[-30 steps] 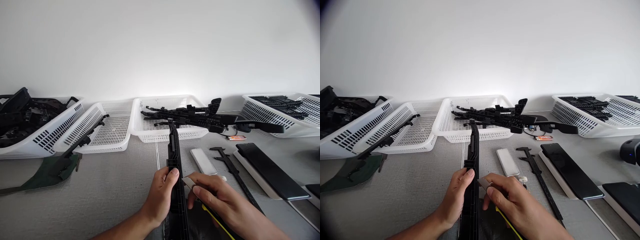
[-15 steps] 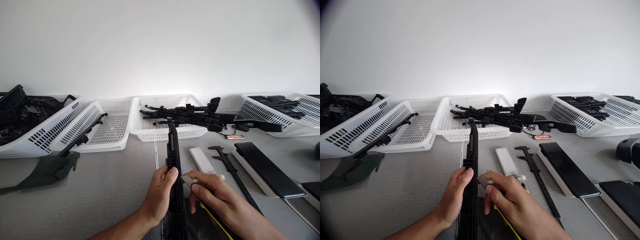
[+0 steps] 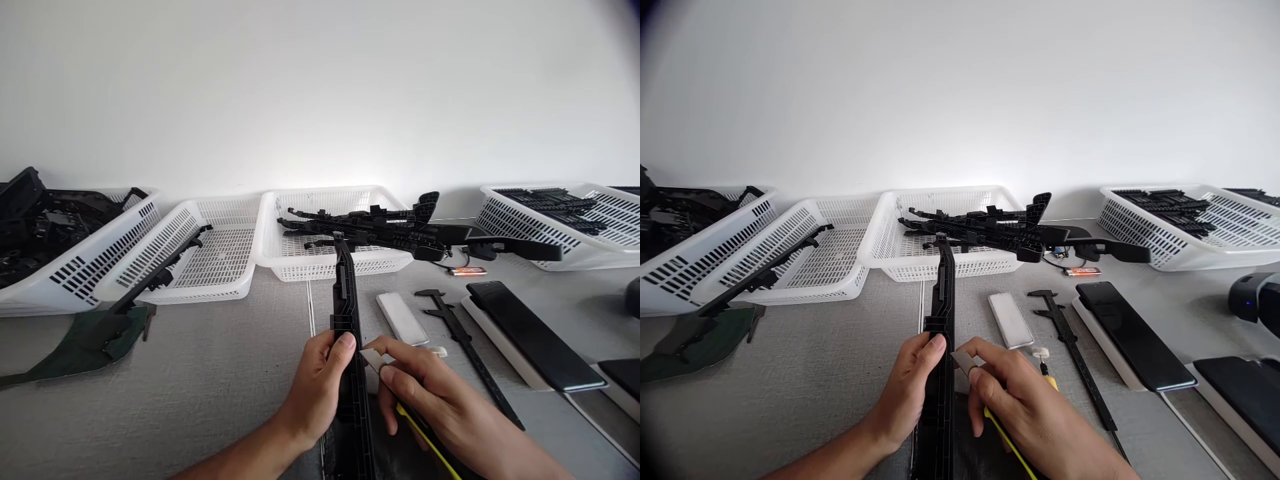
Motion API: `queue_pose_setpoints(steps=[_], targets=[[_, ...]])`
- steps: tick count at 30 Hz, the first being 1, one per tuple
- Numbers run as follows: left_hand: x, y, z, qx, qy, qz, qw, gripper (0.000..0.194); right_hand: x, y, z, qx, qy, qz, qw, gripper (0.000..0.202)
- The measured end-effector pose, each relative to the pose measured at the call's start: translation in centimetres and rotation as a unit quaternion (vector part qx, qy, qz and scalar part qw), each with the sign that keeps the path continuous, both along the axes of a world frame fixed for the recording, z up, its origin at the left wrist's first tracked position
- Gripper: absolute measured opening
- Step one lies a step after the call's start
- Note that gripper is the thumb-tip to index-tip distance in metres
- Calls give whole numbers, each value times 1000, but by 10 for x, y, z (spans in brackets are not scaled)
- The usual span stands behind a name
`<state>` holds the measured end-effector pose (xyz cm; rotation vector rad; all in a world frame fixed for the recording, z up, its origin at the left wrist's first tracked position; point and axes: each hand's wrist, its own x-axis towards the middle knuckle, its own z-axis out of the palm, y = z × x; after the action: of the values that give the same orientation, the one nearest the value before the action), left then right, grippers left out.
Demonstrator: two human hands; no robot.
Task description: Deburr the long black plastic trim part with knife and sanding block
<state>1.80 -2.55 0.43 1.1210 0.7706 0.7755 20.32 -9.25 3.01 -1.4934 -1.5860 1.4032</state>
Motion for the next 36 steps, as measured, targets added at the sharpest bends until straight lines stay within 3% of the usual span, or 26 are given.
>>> queue_pose_setpoints(steps=[4, 9, 13, 25, 36], targets=[[0, 0, 1, 5, 4, 3, 1000, 56, -1, -3, -5, -38, 24, -5, 999, 70], [0, -1, 3, 5, -1, -14, 1000, 53, -7, 2, 5, -42, 21, -11, 999, 72], [0, -2, 3, 4, 5, -17, 1000, 53, -11, 5, 10, -37, 21, -5, 999, 68], [0, -2, 1, 0, 22, -11, 1000, 55, -11, 4, 7, -27, 24, -16, 999, 52], [0, 1, 0, 0, 13, -16, 1000, 53, -14, 6, 8, -22, 12, -10, 1000, 53]])
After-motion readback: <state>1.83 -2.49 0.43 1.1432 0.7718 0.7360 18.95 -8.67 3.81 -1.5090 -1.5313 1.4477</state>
